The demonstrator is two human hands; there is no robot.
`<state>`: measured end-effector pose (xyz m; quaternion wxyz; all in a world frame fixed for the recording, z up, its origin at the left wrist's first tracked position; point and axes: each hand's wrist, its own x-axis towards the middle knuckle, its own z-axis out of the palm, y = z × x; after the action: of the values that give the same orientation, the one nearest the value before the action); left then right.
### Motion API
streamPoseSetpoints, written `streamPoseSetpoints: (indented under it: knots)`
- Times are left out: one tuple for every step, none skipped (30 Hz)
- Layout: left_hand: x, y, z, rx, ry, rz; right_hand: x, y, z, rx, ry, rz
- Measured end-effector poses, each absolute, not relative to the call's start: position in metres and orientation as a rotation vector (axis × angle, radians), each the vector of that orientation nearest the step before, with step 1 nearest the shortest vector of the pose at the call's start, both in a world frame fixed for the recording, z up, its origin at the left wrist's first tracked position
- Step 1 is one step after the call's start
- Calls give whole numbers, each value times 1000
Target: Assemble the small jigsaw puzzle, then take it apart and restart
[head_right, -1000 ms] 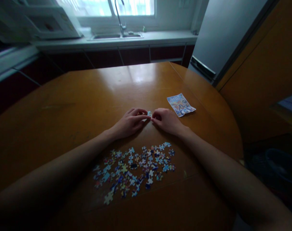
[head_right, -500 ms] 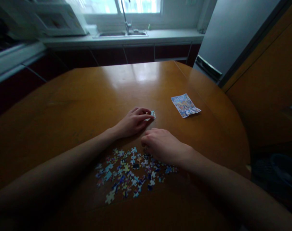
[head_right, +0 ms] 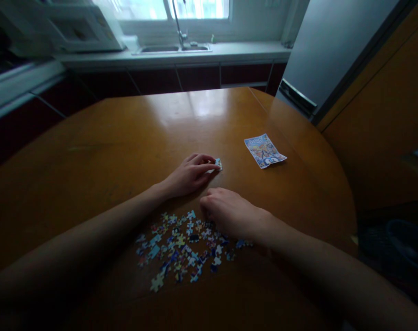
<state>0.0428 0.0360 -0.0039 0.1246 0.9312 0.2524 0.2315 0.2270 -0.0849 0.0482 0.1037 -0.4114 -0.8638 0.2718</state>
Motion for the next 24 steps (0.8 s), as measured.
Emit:
streamPoseSetpoints:
  knots:
    - [43,36,-4,2715,734,672,227,-85,51,-1207,-2524,860]
    - [43,36,-3,2717,732,672,228,-84,54,-1190,-2496,930]
    - [43,36,-3,2718,731,670,229,-82,56,-1166,-2462,1004]
    - [42,36,-3,2720,730,669,230,-79,58,-1141,-2414,1073]
    - [42,36,-3,2722,727,672,232,-75,58,-1123,-2348,1127]
    - [42,36,-3,2724,722,676,235,-70,58,-1117,-2261,1163]
    - [42,36,-3,2724,718,677,239,-64,57,-1127,-2155,1181]
    - [42,36,-3,2724,717,679,243,-57,54,-1149,-2029,1178]
    - [42,36,-3,2725,715,684,247,-50,51,-1170,-1899,1164]
    - [43,36,-3,2726,713,692,252,-42,47,-1186,-1783,1149]
    - [43,36,-3,2722,712,705,257,-35,42,-1201,-1675,1129]
    - [43,36,-3,2714,713,731,261,-28,37,-1212,-1590,1117]
    - [44,36,-4,2700,718,772,264,-22,32,-1224,-1525,1108]
    - [44,36,-4,2682,726,822,267,-17,27,-1240,-1474,1105]
    - [44,36,-3,2666,738,873,269,-13,22,-1258,-1435,1101]
    - [44,36,-3,2656,749,918,270,-10,18,-1279,-1405,1098]
    - [44,36,-3,2657,756,953,270,-8,14,-1299,-1388,1094]
    - [44,36,-2,2669,757,970,269,-7,11,-1313,-1383,1087]
    - [43,36,-1,2686,752,978,268,-6,9,-1320,-1387,1079]
    - [43,35,1,2705,743,982,267,-6,7,-1319,-1395,1071]
    - [43,34,2,2721,732,987,265,-7,7,-1313,-1402,1062]
    - [43,33,4,2735,726,991,264,-7,7,-1303,-1407,1058]
    - [42,33,5,2744,726,993,263,-8,7,-1293,-1407,1062]
    - [43,32,6,2752,731,992,261,-9,8,-1286,-1404,1074]
